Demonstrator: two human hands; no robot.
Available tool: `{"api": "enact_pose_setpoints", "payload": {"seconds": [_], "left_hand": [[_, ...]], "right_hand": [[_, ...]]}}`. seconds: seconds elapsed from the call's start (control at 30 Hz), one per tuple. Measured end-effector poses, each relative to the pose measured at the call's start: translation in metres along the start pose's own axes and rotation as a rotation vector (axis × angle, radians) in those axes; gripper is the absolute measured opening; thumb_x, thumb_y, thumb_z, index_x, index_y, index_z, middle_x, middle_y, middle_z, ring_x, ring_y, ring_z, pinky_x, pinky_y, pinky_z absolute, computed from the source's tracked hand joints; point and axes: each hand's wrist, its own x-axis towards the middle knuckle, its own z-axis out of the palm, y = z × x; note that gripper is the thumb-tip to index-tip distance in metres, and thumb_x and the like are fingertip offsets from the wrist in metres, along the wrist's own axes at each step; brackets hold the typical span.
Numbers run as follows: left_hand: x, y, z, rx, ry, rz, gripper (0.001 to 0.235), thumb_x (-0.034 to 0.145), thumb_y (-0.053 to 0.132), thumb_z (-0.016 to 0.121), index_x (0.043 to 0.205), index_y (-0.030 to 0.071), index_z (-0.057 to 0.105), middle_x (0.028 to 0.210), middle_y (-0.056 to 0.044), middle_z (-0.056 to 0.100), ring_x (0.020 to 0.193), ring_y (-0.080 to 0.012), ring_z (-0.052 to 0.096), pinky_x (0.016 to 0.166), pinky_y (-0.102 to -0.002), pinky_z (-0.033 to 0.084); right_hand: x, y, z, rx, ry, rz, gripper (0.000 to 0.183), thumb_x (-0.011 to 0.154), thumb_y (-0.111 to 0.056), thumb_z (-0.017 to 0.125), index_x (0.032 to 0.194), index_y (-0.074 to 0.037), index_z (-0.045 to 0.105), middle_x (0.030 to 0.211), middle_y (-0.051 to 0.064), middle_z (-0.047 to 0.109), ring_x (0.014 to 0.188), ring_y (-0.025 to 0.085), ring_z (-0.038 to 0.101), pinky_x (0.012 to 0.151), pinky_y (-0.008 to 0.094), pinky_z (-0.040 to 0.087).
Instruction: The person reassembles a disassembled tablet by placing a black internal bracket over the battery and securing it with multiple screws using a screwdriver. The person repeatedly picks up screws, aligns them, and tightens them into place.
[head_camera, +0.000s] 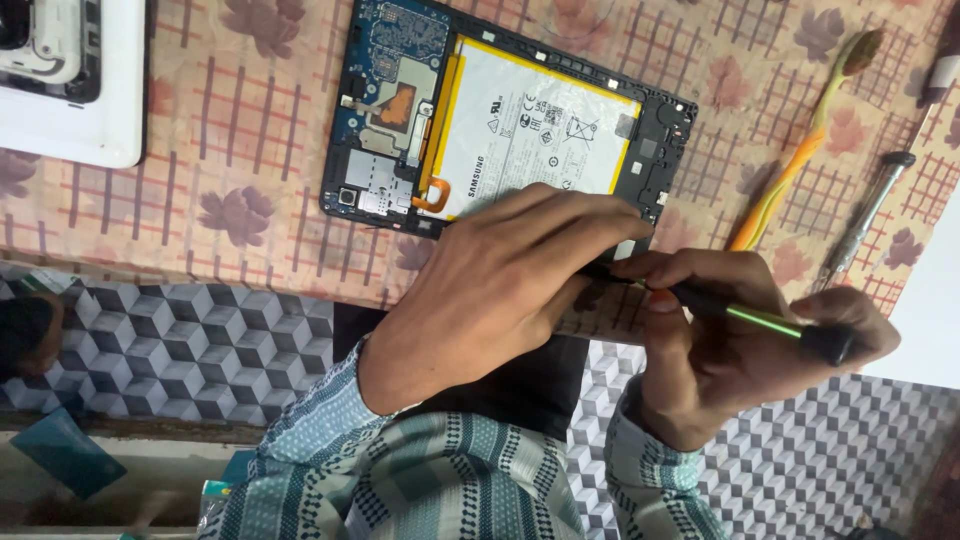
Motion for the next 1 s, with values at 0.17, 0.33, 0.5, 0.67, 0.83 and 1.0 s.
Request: {"api": "enact_pose_setpoints", "payload": {"seconds": [0.17,0.33,0.5,0.67,0.83,1.0], "left_hand": [[0.002,0.002,-0.002,-0.016,-0.03,-0.014,0.05,0.084,-0.004,0.075,0.131,0.005,0.061,0.129,-0.006,0.069,0.114,-0.0244,0.07,0.098,-0.039,0.059],[-0.001,-0.002,0.001,0.001,-0.036,-0.01,0.057,0.077,-0.008,0.075,0.131,0.004,0.062,0.131,-0.007,0.069,0.115,-0.0248,0.07,0.099,-0.039,0.059],[-0.003,-0.006,0.005,0.01,-0.022,0.009,0.059,0.076,-0.008,0.076,0.132,0.002,0.06,0.132,-0.01,0.068,0.116,-0.0262,0.07,0.101,-0.04,0.059],[-0.004,-0.007,0.008,0.053,-0.014,0.018,0.059,0.076,-0.012,0.073,0.132,0.002,0.061,0.131,-0.011,0.068,0.114,-0.0259,0.07,0.1,-0.041,0.06],[-0.005,-0.003,0.005,0.023,-0.008,-0.035,0.05,0.081,0.001,0.08,0.129,0.0,0.064,0.133,-0.009,0.065,0.115,-0.0252,0.068,0.102,-0.04,0.058],[-0.006,0.002,0.001,0.129,-0.007,0.03,0.024,0.085,0.009,0.08,0.104,-0.004,0.073,0.139,-0.015,0.058,0.125,-0.0279,0.06,0.107,-0.041,0.055]], "right_hand": [[0.025,-0.018,-0.007,-0.193,-0.239,0.03,0.021,0.107,0.01,0.058,0.121,0.005,0.043,0.102,0.018,0.067,0.09,0.026,0.072,0.089,0.028,0.062],[0.042,-0.022,-0.003,-0.352,-0.357,-0.055,0.011,0.096,0.015,0.056,0.107,0.011,0.054,0.102,0.021,0.064,0.088,0.027,0.072,0.079,0.028,0.061],[0.044,-0.02,-0.009,-0.439,-0.367,-0.229,0.056,0.103,0.016,0.061,0.131,-0.005,0.017,0.103,0.022,0.065,0.085,0.026,0.073,0.075,0.025,0.063],[0.03,-0.005,-0.021,-0.424,-0.312,-0.192,0.071,0.108,0.017,0.063,0.138,-0.017,0.008,0.105,0.025,0.07,0.083,0.029,0.078,0.073,0.027,0.068],[0.018,0.016,-0.031,-0.227,-0.22,-0.216,0.078,0.108,0.013,0.062,0.148,-0.027,0.007,0.107,0.026,0.072,0.082,0.031,0.08,0.072,0.031,0.072],[0.002,0.022,-0.033,-0.085,0.021,-0.139,0.076,0.116,0.01,0.061,0.152,-0.028,0.006,0.102,0.02,0.068,0.081,0.031,0.078,0.081,0.038,0.071]]}}
